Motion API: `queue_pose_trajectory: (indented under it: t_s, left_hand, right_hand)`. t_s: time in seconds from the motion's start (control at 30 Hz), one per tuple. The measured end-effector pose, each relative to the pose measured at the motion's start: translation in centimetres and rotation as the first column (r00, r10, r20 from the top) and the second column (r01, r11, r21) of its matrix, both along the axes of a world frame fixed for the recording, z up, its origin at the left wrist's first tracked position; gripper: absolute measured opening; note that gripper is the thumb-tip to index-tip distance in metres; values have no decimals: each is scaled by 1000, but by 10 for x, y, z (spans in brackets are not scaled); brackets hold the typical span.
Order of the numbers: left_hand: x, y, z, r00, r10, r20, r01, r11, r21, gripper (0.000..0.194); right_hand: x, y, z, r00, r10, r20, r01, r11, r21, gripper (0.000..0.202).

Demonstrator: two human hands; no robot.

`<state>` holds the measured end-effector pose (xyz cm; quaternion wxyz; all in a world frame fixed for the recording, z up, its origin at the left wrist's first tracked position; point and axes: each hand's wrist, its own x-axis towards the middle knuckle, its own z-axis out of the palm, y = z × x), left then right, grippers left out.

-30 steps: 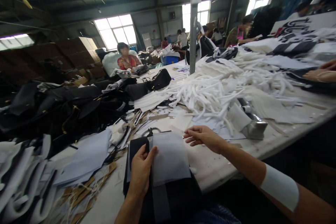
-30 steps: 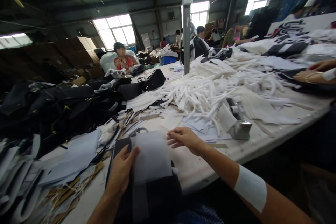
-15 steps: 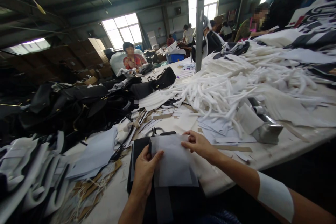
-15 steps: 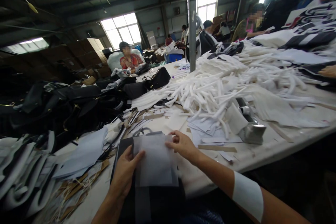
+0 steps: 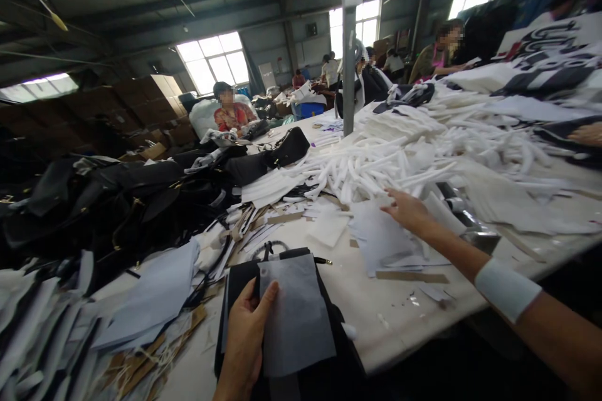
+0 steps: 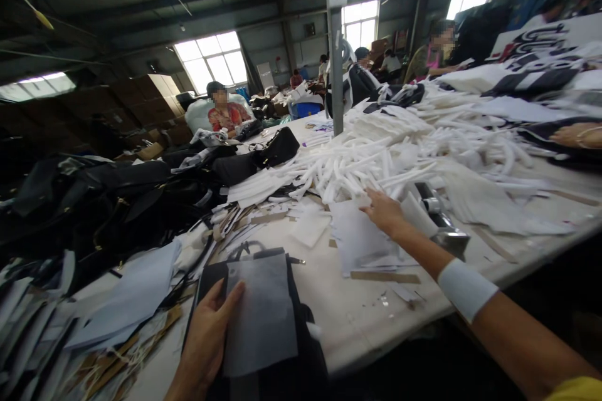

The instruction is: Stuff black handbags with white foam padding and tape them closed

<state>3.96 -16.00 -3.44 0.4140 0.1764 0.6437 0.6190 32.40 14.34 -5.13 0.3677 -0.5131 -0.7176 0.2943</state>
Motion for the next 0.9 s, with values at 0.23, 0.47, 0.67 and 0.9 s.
queue_pose_trajectory:
  t_s: [0.23,0.47,0.67,0.9]
  left_hand:
    - [-2,2,6,998,-39,51,37,998,51,57]
    - [3,2,18,984,-66,164,45,991,125,56]
    - [-1,3,14,987,-87,133,58,977,205,52]
    - [-18,0,18,983,-57,175,17,975,220,48]
  right_hand:
    - [-70,-104,25,832,481,-276,-541,814,-212,36]
    - [-162,-138,39,653,469,-595,-757,390,-524,52]
    - [-179,-137,43,644,669,-371,-727,384,-569,45]
    - [-130,-151,41,807,580,-113,-572,718,-397,45]
